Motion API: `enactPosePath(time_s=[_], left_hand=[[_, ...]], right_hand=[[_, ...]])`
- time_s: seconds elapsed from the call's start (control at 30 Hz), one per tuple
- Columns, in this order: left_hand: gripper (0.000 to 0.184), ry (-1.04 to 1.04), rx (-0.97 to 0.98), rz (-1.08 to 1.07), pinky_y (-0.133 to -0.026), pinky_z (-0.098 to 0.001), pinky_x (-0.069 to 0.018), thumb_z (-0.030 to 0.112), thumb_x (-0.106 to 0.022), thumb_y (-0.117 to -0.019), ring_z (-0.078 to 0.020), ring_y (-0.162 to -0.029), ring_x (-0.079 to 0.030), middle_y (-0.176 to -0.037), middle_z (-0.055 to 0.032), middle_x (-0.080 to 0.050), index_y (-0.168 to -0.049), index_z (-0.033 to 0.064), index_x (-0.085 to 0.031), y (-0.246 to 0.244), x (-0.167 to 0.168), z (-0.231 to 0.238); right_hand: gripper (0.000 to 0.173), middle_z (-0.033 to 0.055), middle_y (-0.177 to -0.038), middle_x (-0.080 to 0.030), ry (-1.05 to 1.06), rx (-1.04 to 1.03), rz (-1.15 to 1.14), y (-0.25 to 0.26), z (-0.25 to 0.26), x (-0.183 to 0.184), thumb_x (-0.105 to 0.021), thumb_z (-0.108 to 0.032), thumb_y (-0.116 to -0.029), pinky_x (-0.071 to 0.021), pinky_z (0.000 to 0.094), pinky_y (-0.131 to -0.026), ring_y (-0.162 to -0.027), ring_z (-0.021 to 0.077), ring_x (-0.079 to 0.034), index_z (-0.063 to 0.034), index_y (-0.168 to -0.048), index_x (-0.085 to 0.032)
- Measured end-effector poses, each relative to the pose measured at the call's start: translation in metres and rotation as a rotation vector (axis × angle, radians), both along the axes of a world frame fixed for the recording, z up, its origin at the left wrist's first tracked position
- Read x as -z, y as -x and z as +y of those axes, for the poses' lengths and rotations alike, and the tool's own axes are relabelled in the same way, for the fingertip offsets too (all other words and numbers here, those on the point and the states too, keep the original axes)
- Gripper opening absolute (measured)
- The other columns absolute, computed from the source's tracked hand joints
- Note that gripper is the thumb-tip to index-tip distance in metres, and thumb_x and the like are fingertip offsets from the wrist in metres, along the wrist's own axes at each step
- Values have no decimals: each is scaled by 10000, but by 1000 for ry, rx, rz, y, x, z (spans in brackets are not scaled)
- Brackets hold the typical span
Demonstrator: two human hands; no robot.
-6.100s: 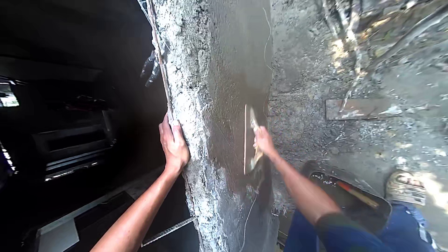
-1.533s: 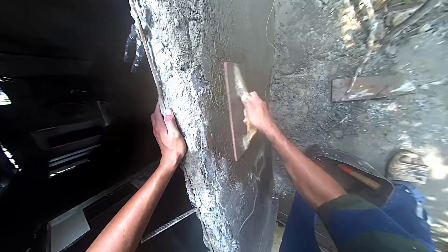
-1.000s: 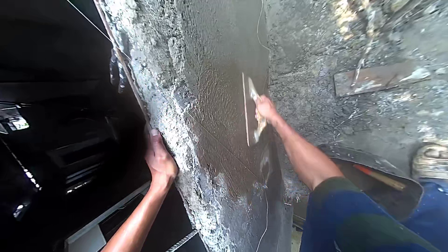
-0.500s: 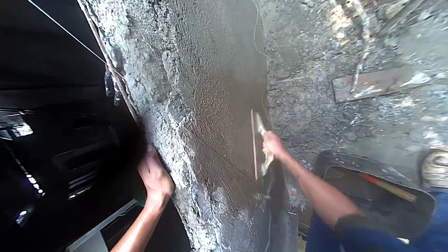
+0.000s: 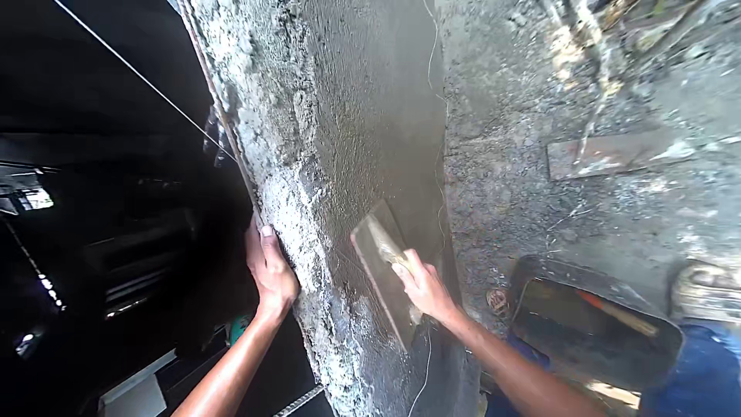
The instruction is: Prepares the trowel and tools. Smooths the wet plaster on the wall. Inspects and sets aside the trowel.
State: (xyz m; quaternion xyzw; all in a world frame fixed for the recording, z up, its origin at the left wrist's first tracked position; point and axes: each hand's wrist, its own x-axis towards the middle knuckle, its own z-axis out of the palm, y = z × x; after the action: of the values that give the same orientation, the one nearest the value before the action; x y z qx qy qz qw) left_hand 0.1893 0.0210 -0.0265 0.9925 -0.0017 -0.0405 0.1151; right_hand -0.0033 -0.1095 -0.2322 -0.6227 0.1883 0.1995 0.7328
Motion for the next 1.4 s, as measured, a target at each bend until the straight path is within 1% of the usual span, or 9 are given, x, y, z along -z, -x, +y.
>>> enactPosePath(time_s=[0.27,0.43,0.57,0.73,0.93,1.07,1.2,1.3,1.4], left_hand=[[588,25,2,-10,-1152,-296,-389,402,-214,-1102,-81,-1346,-503,-1497,-90,-515,-1531,60,-424,0,0,-1],[588,21,-3,3,-1159,-346,-390,408,-214,-1098,-118,-1371,-487,-1520,-91,-493,-1553,85,-399,1,1,1],[614,6,-5,-5,-1165,-410,-384,469,-221,-1090,-181,-1386,-475,-1514,-115,-486,-1568,126,-394,0,0,1],[610,-40,-2,4,-1157,-429,-379,456,-197,-1084,-200,-1371,-487,-1499,-118,-500,-1572,151,-399,-2,-1,1],[617,-40,-13,-15,-1146,-394,-395,454,-195,-1085,-160,-1355,-502,-1493,-105,-509,-1554,119,-416,0,0,1],[607,-30,-8,-7,-1126,-408,-418,445,-203,-1088,-172,-1340,-514,-1471,-115,-522,-1552,117,-418,0,0,2],[598,-28,-15,-3,-1124,-445,-415,453,-213,-1084,-200,-1347,-506,-1471,-113,-518,-1564,156,-409,0,0,2],[591,-26,-3,-10,-1141,-440,-400,428,-232,-1080,-211,-1356,-499,-1470,-125,-519,-1558,133,-415,-2,0,2],[604,-44,2,-5,-1158,-440,-376,427,-205,-1082,-215,-1368,-488,-1479,-129,-514,-1565,127,-408,-3,-1,2]], right_hand=[[546,198,-920,-665,-99,59,433,-98,-25,228,-362,-493,-1102,-608,551,-698,-722,329,-694,-54,-1398,-496],[466,121,-805,-651,-22,115,147,-162,-55,72,-412,-508,-1086,-619,504,-600,-619,270,-682,-120,-1313,-533],[421,77,-706,-627,-31,63,-30,-80,-28,-50,-472,-475,-1071,-589,473,-578,-587,236,-653,-126,-1296,-541],[492,126,-819,-688,26,-22,137,10,0,13,-449,-447,-1076,-601,504,-705,-716,278,-705,-47,-1344,-552],[545,204,-910,-682,-54,58,396,-95,-25,181,-369,-492,-1097,-608,569,-721,-748,345,-709,-45,-1376,-512],[526,154,-863,-672,-5,128,180,-179,-58,91,-395,-527,-1081,-616,536,-658,-682,302,-695,-107,-1367,-533],[401,107,-712,-625,-14,88,-50,-121,-47,-63,-463,-471,-1077,-587,491,-523,-554,269,-652,-142,-1302,-500],[446,53,-709,-633,50,38,-125,-30,-10,-70,-479,-466,-1060,-568,450,-607,-634,218,-651,-81,-1255,-594],[486,103,-783,-679,27,-22,140,19,7,-7,-446,-465,-1071,-603,499,-677,-685,260,-698,-60,-1314,-562]])
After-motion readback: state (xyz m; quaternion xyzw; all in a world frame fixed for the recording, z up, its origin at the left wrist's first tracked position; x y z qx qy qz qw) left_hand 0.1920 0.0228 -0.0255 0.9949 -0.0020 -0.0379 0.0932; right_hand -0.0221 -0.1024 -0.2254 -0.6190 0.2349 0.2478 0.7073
